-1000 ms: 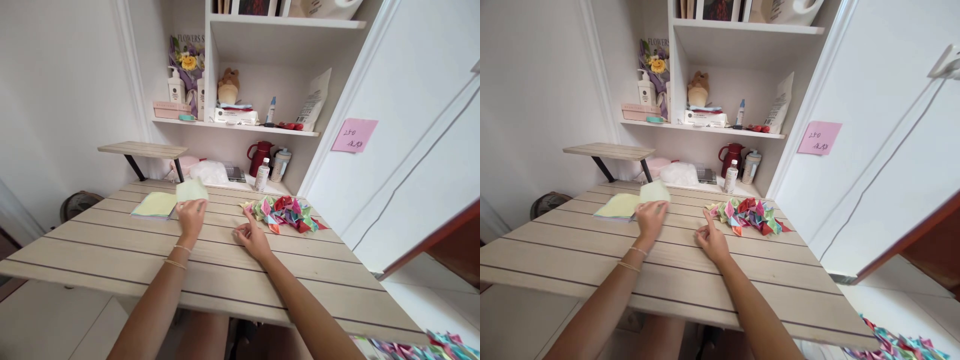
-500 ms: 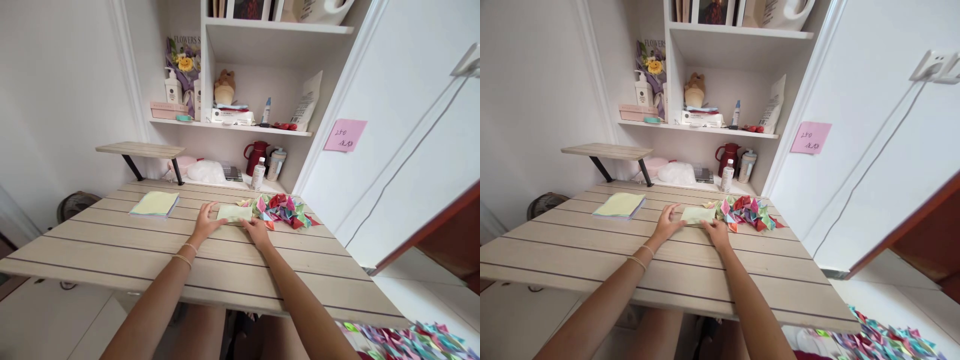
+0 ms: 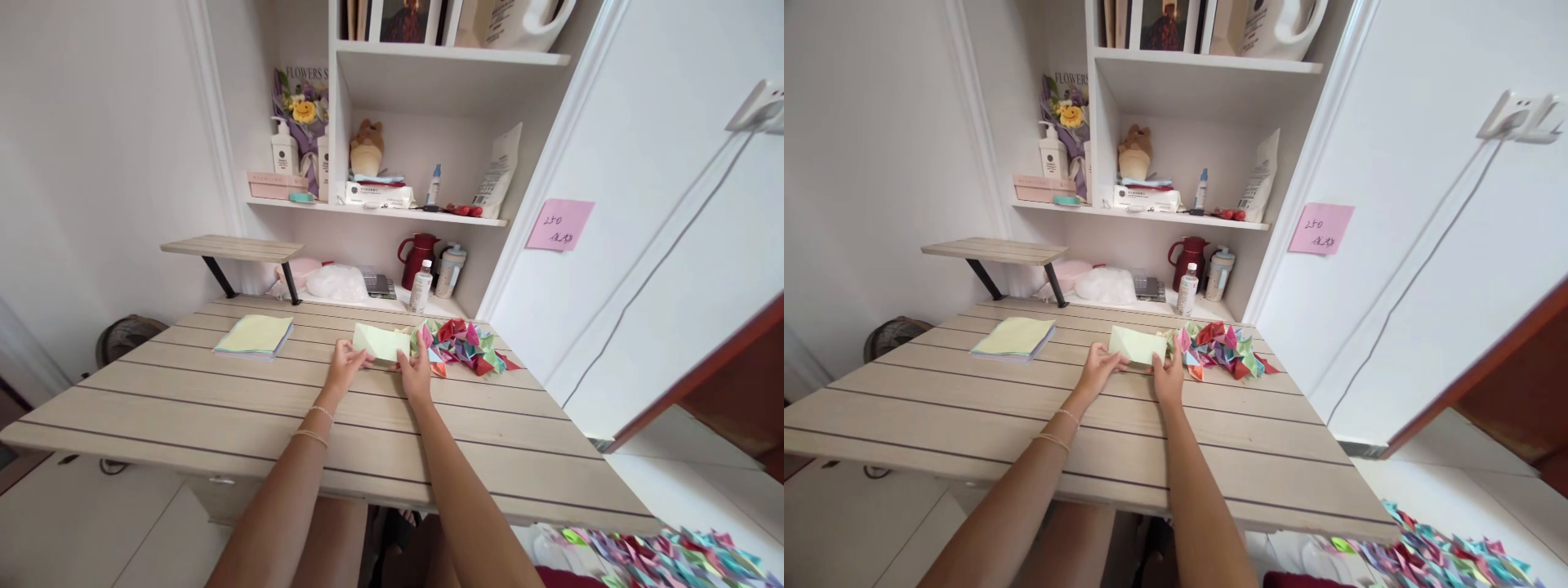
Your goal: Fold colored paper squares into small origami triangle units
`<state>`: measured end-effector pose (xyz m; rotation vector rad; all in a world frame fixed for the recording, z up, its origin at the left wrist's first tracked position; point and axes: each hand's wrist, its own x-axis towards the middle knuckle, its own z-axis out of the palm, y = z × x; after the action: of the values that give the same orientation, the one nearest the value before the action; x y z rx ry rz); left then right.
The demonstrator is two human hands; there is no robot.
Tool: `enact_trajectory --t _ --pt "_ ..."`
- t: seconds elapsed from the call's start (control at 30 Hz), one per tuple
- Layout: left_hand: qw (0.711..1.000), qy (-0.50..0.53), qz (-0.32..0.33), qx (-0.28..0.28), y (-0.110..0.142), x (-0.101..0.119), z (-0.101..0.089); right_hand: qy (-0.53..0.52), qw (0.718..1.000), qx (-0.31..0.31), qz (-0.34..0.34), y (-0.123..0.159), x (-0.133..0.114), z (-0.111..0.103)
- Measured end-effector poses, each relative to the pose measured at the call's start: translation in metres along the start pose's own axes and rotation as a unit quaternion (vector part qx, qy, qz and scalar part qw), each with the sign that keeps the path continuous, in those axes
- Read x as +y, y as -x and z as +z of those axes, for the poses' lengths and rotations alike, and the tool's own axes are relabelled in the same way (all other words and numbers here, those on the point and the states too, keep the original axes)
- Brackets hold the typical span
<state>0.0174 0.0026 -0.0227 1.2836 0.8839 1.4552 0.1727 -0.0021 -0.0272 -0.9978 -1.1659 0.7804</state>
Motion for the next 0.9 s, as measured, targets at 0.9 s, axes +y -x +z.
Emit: enact_trajectory --t 0.9 --pt "0.999 -0.019 -0.006 -0.031 -0.008 0.004 0.006 -0.021 0.997 -0.072 0.036 -0.01 -0.001 -0.004"
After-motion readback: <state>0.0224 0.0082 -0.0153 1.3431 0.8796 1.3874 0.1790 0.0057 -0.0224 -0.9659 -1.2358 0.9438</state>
